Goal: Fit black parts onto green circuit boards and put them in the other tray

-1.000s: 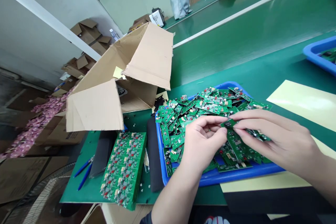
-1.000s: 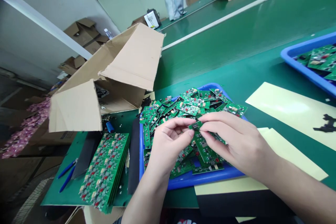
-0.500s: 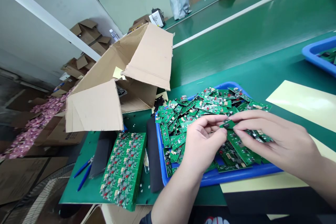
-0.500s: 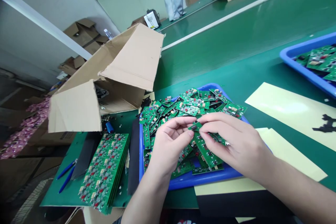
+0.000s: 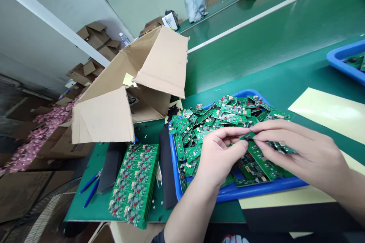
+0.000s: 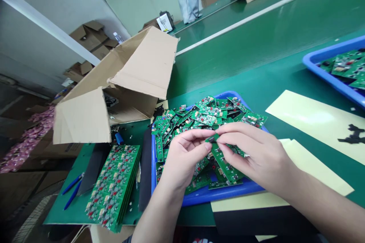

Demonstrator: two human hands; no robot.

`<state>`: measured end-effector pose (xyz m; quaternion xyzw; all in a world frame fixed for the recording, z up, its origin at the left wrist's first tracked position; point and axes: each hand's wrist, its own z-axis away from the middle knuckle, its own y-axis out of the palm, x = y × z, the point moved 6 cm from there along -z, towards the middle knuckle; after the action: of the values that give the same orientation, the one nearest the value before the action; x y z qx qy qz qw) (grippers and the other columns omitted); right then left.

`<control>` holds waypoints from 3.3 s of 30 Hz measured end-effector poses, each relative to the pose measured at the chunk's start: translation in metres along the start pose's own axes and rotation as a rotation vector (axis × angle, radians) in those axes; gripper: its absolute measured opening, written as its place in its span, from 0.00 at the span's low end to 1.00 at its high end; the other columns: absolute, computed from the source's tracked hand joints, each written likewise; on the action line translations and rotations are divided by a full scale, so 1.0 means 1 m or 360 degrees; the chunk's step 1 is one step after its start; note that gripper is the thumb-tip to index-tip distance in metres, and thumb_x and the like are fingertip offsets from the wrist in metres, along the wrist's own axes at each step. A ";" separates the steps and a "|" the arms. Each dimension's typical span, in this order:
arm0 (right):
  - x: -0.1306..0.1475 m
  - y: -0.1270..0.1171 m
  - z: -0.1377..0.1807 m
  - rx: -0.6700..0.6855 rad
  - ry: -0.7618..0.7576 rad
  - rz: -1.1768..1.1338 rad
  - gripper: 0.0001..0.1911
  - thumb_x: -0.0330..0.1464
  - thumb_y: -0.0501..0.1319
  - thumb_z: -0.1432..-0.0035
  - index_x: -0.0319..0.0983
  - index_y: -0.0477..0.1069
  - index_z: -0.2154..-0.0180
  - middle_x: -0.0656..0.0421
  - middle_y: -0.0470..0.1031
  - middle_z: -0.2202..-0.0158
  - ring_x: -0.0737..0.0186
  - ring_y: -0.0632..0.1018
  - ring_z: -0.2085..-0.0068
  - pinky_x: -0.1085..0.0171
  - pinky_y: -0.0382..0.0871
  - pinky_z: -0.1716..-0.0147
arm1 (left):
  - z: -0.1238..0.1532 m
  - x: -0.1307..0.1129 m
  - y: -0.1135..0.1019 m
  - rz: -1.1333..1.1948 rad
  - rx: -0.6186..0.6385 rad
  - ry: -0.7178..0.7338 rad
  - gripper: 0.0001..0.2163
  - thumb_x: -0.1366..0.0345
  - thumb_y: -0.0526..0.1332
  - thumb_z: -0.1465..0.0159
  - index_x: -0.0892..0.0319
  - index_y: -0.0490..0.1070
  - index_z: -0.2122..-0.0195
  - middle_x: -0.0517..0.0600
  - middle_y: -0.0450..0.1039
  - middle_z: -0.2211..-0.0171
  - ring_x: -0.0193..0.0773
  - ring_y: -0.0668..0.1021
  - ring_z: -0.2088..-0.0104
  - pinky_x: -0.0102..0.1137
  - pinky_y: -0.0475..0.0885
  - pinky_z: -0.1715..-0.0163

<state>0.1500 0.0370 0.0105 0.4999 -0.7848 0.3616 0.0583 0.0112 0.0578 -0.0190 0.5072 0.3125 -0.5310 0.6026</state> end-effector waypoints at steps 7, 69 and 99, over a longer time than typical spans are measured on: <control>0.000 0.000 -0.001 0.0038 -0.0036 0.0030 0.09 0.21 0.59 0.40 0.39 0.68 0.62 0.54 0.75 0.62 0.63 0.79 0.63 0.65 0.75 0.59 | 0.000 -0.001 0.000 0.0021 -0.0003 -0.0014 0.10 0.75 0.68 0.53 0.59 0.81 0.69 0.48 0.77 0.71 0.30 0.73 0.70 0.25 0.70 0.68; -0.022 0.022 0.018 0.0127 0.1395 -0.1229 0.26 0.42 0.67 0.46 0.43 0.70 0.46 0.63 0.67 0.75 0.67 0.70 0.75 0.68 0.69 0.77 | 0.004 -0.016 -0.002 -0.0195 -0.0087 0.0509 0.05 0.69 0.71 0.49 0.58 0.81 0.70 0.50 0.76 0.70 0.34 0.77 0.68 0.28 0.73 0.68; -0.035 -0.003 0.005 0.0128 0.0945 -0.0778 0.13 0.44 0.65 0.45 0.42 0.74 0.73 0.58 0.75 0.72 0.62 0.77 0.70 0.67 0.76 0.71 | 0.023 -0.032 0.017 -0.1193 0.0225 0.1377 0.13 0.65 0.69 0.43 0.55 0.76 0.56 0.54 0.79 0.60 0.41 0.81 0.60 0.40 0.76 0.53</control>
<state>0.1709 0.0590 -0.0075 0.5478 -0.5765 0.4966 0.3477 0.0161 0.0445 0.0215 0.5719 0.6528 -0.4720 0.1552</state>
